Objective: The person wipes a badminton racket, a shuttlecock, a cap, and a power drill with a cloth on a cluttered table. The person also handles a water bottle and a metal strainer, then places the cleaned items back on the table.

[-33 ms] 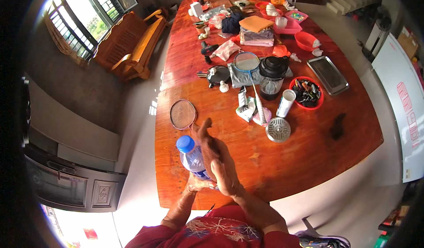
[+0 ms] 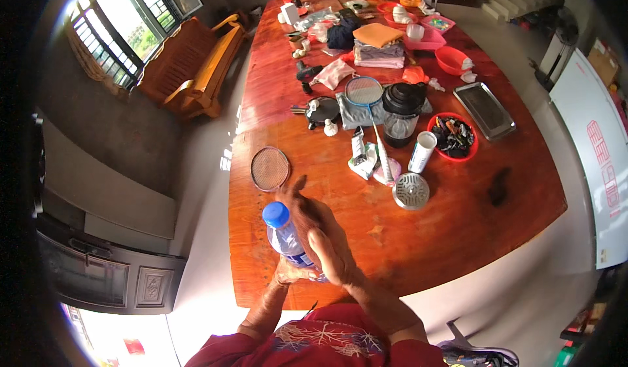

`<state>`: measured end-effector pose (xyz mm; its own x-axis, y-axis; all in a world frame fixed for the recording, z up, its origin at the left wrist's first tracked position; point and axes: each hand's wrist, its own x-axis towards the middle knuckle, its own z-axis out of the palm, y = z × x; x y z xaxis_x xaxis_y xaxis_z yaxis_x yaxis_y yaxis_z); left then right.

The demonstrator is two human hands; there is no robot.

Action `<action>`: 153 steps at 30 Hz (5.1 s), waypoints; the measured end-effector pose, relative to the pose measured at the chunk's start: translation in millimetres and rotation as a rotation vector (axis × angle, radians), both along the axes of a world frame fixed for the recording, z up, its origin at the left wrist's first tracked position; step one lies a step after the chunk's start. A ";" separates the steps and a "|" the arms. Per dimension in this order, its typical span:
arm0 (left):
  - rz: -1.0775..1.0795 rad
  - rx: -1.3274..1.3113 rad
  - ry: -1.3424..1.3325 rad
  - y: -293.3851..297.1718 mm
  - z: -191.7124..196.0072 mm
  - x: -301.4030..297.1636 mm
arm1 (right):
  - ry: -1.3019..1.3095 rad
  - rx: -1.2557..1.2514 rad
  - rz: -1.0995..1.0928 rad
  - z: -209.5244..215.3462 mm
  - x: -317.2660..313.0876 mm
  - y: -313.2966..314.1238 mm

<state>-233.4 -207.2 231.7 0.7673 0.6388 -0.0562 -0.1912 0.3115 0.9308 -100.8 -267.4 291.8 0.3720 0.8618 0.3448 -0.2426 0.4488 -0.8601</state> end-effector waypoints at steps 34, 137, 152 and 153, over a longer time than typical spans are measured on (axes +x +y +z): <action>0.049 0.663 0.443 -24.4 -3.5 -34.8 | -0.732 -0.503 0.852 15.6 32.2 41.5; 0.956 -0.024 1.118 26.1 -401.1 -30.5 | -0.906 -1.042 -0.944 -237.5 317.8 -11.5; 0.859 -0.158 0.458 5.2 -192.2 8.6 | -0.018 -0.562 -0.537 -145.6 138.1 -2.2; 0.824 -0.142 0.462 -2.9 -182.5 11.5 | -0.178 -0.510 -0.471 -146.8 109.6 10.3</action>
